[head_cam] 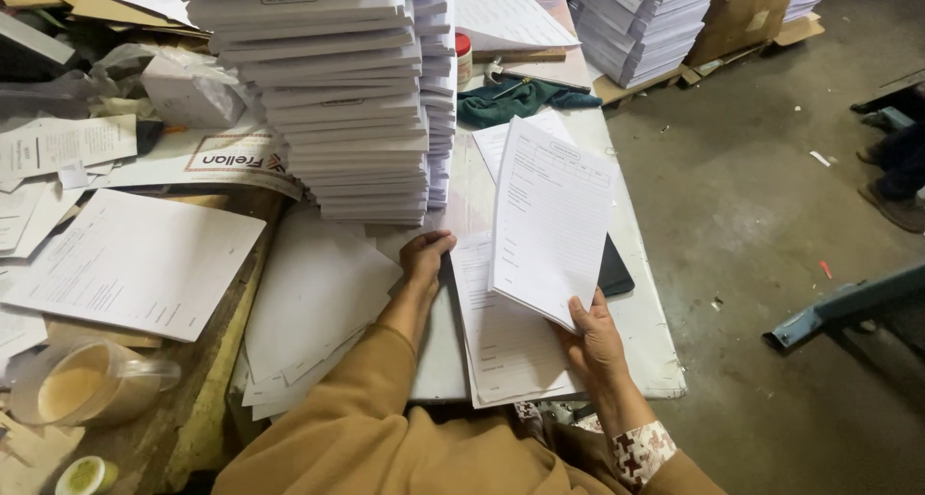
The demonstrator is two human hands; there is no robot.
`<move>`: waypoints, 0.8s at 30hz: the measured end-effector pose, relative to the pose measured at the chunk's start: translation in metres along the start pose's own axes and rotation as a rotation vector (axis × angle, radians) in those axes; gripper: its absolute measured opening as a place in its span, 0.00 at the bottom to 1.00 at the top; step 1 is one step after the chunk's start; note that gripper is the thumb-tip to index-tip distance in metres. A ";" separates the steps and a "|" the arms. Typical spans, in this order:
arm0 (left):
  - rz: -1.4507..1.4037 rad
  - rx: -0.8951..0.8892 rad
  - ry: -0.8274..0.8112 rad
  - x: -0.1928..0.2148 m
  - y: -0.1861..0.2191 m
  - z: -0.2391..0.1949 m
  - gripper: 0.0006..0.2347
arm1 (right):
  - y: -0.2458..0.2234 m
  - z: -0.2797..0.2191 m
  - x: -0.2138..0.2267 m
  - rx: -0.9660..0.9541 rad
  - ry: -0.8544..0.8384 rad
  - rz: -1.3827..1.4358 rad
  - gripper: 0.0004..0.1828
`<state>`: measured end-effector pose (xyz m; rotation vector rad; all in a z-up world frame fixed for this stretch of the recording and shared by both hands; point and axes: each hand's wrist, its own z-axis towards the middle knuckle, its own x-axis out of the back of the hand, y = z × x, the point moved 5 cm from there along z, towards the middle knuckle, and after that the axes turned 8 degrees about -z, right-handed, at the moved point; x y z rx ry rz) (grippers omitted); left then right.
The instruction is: Inspecting and flipping through a stack of printed documents on a table.
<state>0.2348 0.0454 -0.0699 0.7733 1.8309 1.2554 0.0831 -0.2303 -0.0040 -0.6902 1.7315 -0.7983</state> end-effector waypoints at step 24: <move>0.618 -0.308 -0.335 -0.015 0.064 -0.039 0.03 | -0.066 -0.085 -0.001 -0.400 0.211 -0.608 0.40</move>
